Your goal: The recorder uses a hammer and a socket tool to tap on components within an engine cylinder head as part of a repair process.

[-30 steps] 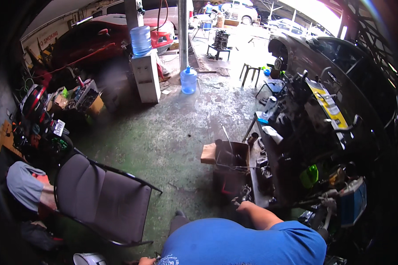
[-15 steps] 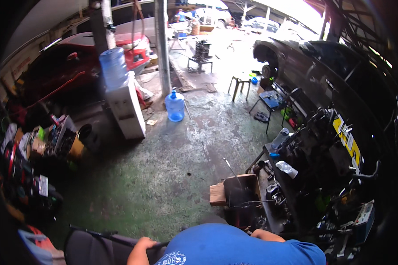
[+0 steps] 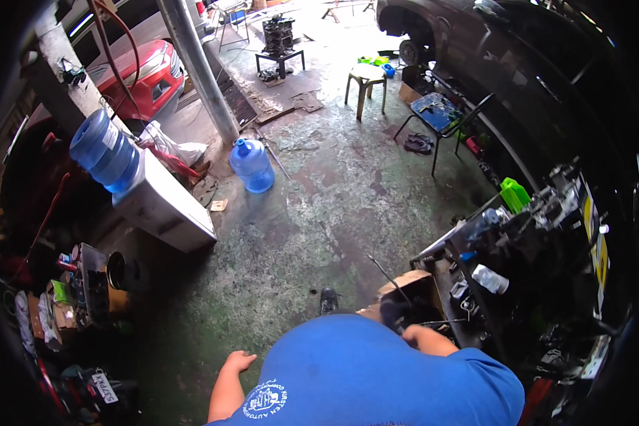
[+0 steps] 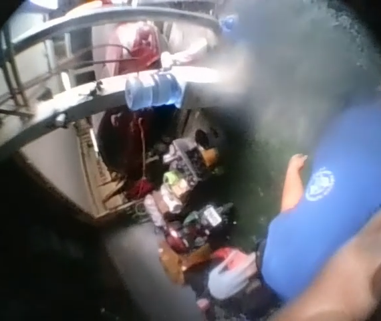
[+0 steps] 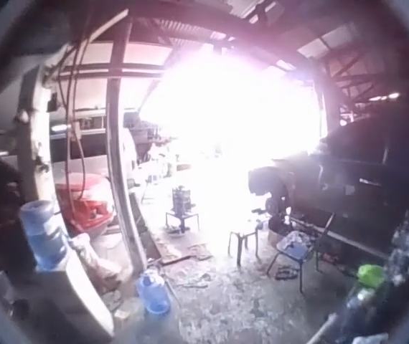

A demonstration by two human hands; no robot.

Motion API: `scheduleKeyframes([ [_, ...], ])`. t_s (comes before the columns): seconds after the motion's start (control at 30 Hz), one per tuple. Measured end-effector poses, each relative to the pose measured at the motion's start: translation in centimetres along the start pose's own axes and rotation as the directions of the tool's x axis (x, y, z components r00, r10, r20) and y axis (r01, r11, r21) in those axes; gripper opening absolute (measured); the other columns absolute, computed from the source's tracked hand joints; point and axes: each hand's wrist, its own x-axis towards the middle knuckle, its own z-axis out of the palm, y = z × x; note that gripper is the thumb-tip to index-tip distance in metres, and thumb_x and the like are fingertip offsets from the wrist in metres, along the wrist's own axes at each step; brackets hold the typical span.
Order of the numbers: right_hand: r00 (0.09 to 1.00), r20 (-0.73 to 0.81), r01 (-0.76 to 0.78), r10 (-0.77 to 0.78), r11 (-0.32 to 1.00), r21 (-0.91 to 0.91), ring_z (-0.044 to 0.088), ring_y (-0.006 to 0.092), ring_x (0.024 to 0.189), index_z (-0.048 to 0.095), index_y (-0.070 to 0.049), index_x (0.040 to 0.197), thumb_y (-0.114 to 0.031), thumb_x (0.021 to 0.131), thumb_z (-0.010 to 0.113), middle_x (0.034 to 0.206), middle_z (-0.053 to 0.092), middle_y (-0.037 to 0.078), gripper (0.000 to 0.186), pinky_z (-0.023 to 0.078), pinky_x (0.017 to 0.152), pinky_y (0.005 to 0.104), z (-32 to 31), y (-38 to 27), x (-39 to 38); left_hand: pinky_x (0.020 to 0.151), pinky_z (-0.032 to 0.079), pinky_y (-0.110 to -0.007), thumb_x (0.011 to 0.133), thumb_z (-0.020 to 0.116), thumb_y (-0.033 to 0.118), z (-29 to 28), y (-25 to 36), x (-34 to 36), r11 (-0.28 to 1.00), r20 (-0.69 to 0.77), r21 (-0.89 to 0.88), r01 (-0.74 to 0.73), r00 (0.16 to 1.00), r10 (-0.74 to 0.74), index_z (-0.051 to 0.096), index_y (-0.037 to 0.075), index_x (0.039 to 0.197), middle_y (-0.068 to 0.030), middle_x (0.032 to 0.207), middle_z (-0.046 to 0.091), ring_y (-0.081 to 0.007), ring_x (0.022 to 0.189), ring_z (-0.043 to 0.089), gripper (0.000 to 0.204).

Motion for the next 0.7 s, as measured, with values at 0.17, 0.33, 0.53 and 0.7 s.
scheduleKeyframes([
  [0.17,0.846,-0.356,0.262,-0.397,0.89,-0.372,0.067,0.0329,0.091,0.068,0.001,0.106,-0.043,0.078,0.072,0.098,0.069,0.021,0.052,0.05,0.083,0.0401,-14.3,-14.4,1.3,0.085,0.051,-0.039,0.08,0.068,0.049,-7.7,11.0,4.2,0.992,-0.033,0.017,-0.122,0.992,0.122,0.071,0.001,0.098,-0.0214,0.098,0.069,-0.0346,0.096,0.066,0.051],
  [0.33,0.813,-0.501,0.279,-0.295,0.954,-0.109,0.068,0.0315,0.082,0.064,0.001,0.108,-0.044,0.077,0.071,0.091,0.069,0.019,0.055,0.052,0.071,0.0394,-25.4,-29.6,-4.9,0.089,0.049,-0.041,0.08,0.066,0.051,-13.4,17.3,14.3,0.986,0.088,0.009,-0.164,0.983,0.163,0.07,0.002,0.103,-0.0211,0.107,0.067,-0.0345,0.104,0.063,0.054],
  [0.53,0.849,-0.521,0.178,-0.09,0.977,0.121,0.068,0.0345,0.091,0.067,0.008,0.1,-0.045,0.072,0.072,0.097,0.068,0.025,0.06,0.053,0.076,0.0409,-29.5,-34.5,1.0,0.093,0.047,-0.04,0.081,0.063,0.055,-26.4,28.0,27.5,0.928,0.239,0.302,-0.218,0.96,0.148,0.069,0.002,0.108,-0.0209,0.114,0.065,-0.0352,0.11,0.06,0.059],
  [0.7,0.93,-0.039,0.364,-0.365,0.931,-0.027,0.061,0.0315,0.107,0.069,-0.003,0.108,-0.039,0.08,0.07,0.11,0.065,0.026,0.045,0.046,0.09,0.0442,-30.6,-33.3,5.3,0.092,0.048,-0.041,0.079,0.063,0.055,-41.3,39.9,37.0,0.862,0.217,0.434,-0.261,0.959,0.181,0.07,0.003,0.107,-0.0212,0.113,0.065,-0.0363,0.107,0.061,0.06],
])
